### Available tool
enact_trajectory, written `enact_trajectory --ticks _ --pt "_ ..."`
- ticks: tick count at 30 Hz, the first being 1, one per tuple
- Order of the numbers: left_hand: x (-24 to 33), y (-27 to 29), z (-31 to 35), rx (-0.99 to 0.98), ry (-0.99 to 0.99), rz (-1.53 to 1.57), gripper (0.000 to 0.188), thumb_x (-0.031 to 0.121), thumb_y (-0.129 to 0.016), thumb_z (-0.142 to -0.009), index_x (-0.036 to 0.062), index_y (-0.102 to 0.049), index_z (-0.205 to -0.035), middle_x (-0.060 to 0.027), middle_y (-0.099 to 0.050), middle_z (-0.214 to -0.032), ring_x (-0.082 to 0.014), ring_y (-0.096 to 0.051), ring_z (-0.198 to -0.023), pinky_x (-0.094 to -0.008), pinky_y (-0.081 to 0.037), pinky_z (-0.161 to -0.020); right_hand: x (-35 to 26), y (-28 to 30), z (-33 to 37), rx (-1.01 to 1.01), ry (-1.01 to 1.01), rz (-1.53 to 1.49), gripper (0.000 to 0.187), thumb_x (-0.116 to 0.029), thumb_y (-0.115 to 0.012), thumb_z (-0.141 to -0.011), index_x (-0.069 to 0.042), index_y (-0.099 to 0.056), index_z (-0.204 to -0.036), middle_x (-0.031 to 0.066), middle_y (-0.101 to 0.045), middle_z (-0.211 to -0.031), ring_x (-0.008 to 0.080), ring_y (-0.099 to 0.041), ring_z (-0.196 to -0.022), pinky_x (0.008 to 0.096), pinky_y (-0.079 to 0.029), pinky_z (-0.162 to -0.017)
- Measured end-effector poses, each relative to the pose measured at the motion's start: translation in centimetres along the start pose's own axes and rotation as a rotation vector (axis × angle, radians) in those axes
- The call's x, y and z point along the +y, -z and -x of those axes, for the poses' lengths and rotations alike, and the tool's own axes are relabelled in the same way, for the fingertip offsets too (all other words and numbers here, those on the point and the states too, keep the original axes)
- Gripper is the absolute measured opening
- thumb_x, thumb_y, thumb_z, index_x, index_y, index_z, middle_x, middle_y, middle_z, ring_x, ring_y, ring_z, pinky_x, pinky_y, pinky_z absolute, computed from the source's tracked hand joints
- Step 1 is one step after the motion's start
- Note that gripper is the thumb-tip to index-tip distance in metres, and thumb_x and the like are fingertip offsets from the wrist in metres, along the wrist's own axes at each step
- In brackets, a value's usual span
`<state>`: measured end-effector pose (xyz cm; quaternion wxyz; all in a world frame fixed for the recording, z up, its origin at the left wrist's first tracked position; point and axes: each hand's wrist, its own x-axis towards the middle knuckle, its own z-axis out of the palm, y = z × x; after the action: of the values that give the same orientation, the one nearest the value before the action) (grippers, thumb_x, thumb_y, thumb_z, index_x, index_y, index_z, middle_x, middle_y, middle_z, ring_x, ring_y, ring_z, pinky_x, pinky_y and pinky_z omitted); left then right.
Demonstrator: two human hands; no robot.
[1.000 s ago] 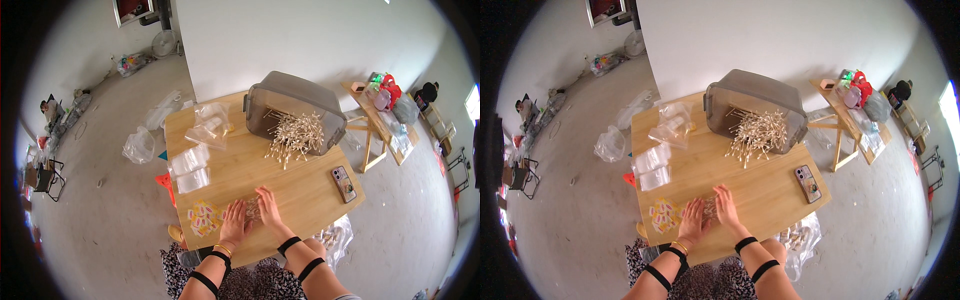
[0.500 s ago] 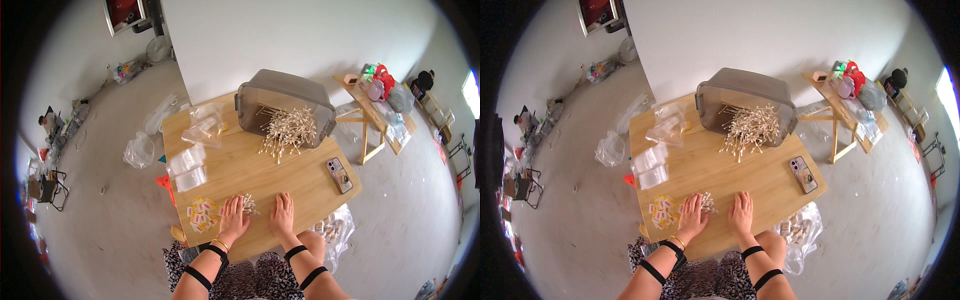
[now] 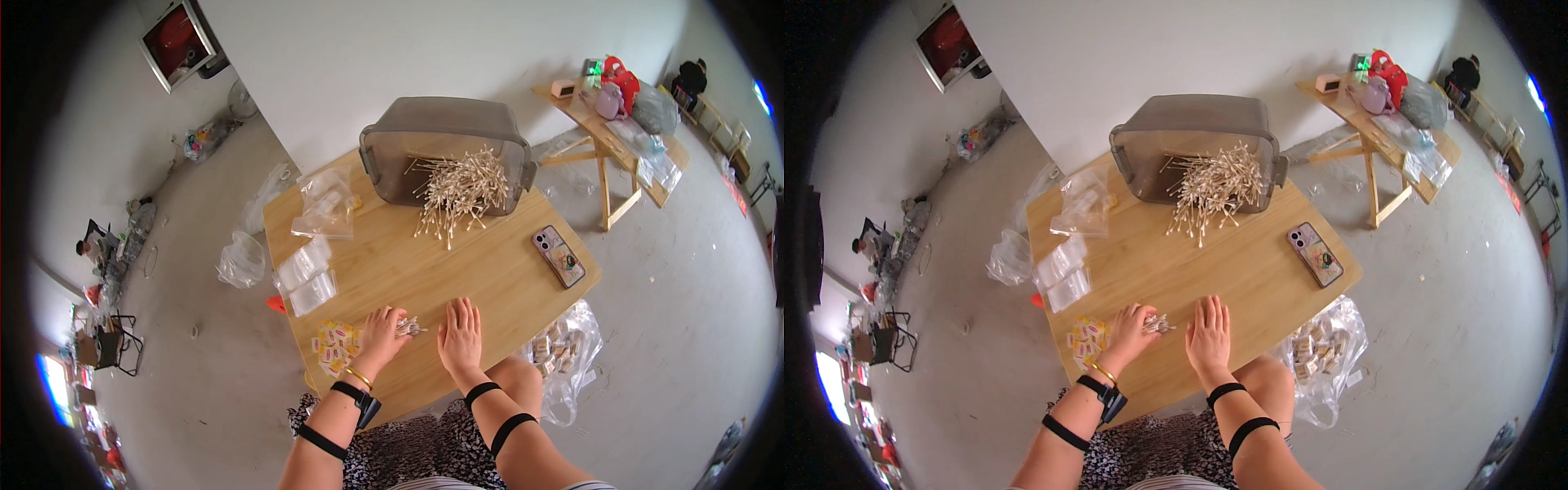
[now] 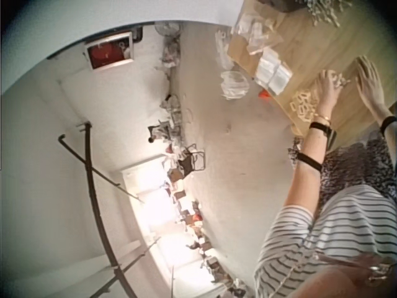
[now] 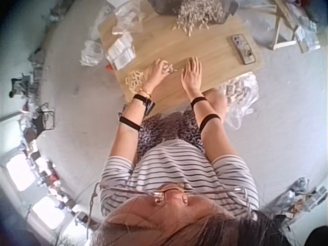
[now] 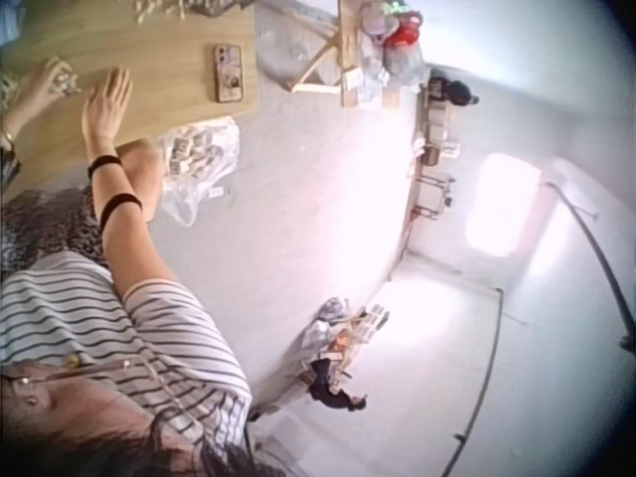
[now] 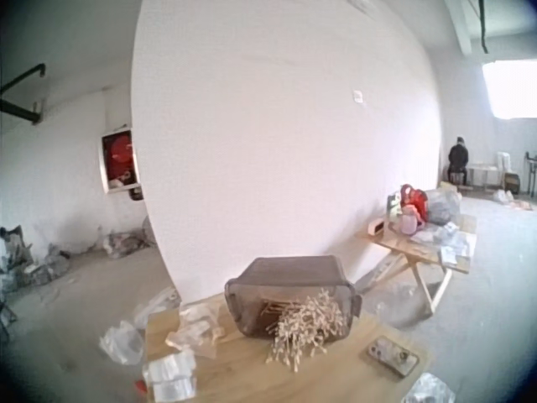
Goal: Sorting and arranging cotton swabs on a table into groups.
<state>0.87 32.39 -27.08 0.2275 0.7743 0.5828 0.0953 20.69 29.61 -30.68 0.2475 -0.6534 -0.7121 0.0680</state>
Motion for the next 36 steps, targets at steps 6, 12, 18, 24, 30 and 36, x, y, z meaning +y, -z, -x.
enact_trajectory --ticks 6,12,18,24,30,36 --pt "1.4 -4.4 2.1 0.258 -0.029 -0.346 0.089 0.051 -0.058 -0.093 -0.0047 -0.022 -0.152 -0.0247 -0.030 -0.156 -0.0415 -0.026 -0.146 -0.0541 -0.018 -0.120 0.1 0.2 -0.3 0.001 -0.005 -0.017 0.051 -0.024 -0.051 -0.096 0.002 -0.048 -0.140 0.0190 -0.042 -0.148 0.0322 -0.031 -0.145 0.0471 -0.023 -0.122" --pt "0.1 -4.1 -1.5 0.291 0.069 -0.361 0.091 0.057 -0.050 -0.095 -0.0042 -0.018 -0.154 -0.0247 -0.025 -0.159 -0.0413 -0.020 -0.149 -0.0582 -0.011 -0.121 0.0 -0.1 -0.1 -0.017 -0.031 -0.029 0.051 -0.025 -0.051 -0.096 0.000 -0.048 -0.141 0.0173 -0.042 -0.149 0.0306 -0.030 -0.146 0.0461 -0.022 -0.122" --pt "0.9 -4.5 0.2 0.242 0.057 -0.412 0.095 0.059 -0.051 -0.094 -0.0031 -0.014 -0.156 -0.0230 -0.017 -0.162 -0.0421 -0.013 -0.151 -0.0597 -0.008 -0.121 0.1 0.0 0.1 -0.045 -0.034 -0.012 0.052 -0.025 -0.052 -0.096 0.000 -0.048 -0.141 0.0175 -0.041 -0.150 0.0308 -0.029 -0.146 0.0463 -0.020 -0.123" --pt "1.8 -5.0 2.8 0.146 0.054 -0.405 0.097 0.056 -0.055 -0.093 -0.0024 -0.011 -0.157 -0.0219 -0.009 -0.165 -0.0415 -0.004 -0.152 -0.0581 -0.004 -0.122 0.3 -0.2 0.0 -0.030 -0.011 0.007 0.051 -0.021 -0.051 -0.096 0.000 -0.047 -0.142 0.0179 -0.041 -0.150 0.0311 -0.030 -0.146 0.0468 -0.021 -0.122" --pt "1.9 -2.2 6.0 0.258 0.066 -0.184 0.104 0.047 -0.074 -0.082 -0.0017 -0.018 -0.155 -0.0217 -0.016 -0.162 -0.0417 -0.014 -0.150 -0.0568 -0.010 -0.121 0.0 0.0 -0.3 -0.009 -0.033 -0.040 0.052 -0.023 -0.052 -0.094 0.000 -0.048 -0.141 0.0175 -0.042 -0.149 0.0307 -0.030 -0.146 0.0463 -0.020 -0.123" --pt "0.1 -1.6 10.1 0.328 0.250 -0.155 0.061 0.032 -0.080 -0.077 0.0087 -0.049 -0.122 -0.0133 -0.050 -0.121 -0.0350 -0.046 -0.118 -0.0531 -0.033 -0.105 0.2 -0.1 -0.2 -0.005 -0.025 0.011 0.052 -0.023 -0.052 -0.094 0.000 -0.048 -0.140 0.0175 -0.043 -0.148 0.0306 -0.031 -0.146 0.0463 -0.021 -0.123"
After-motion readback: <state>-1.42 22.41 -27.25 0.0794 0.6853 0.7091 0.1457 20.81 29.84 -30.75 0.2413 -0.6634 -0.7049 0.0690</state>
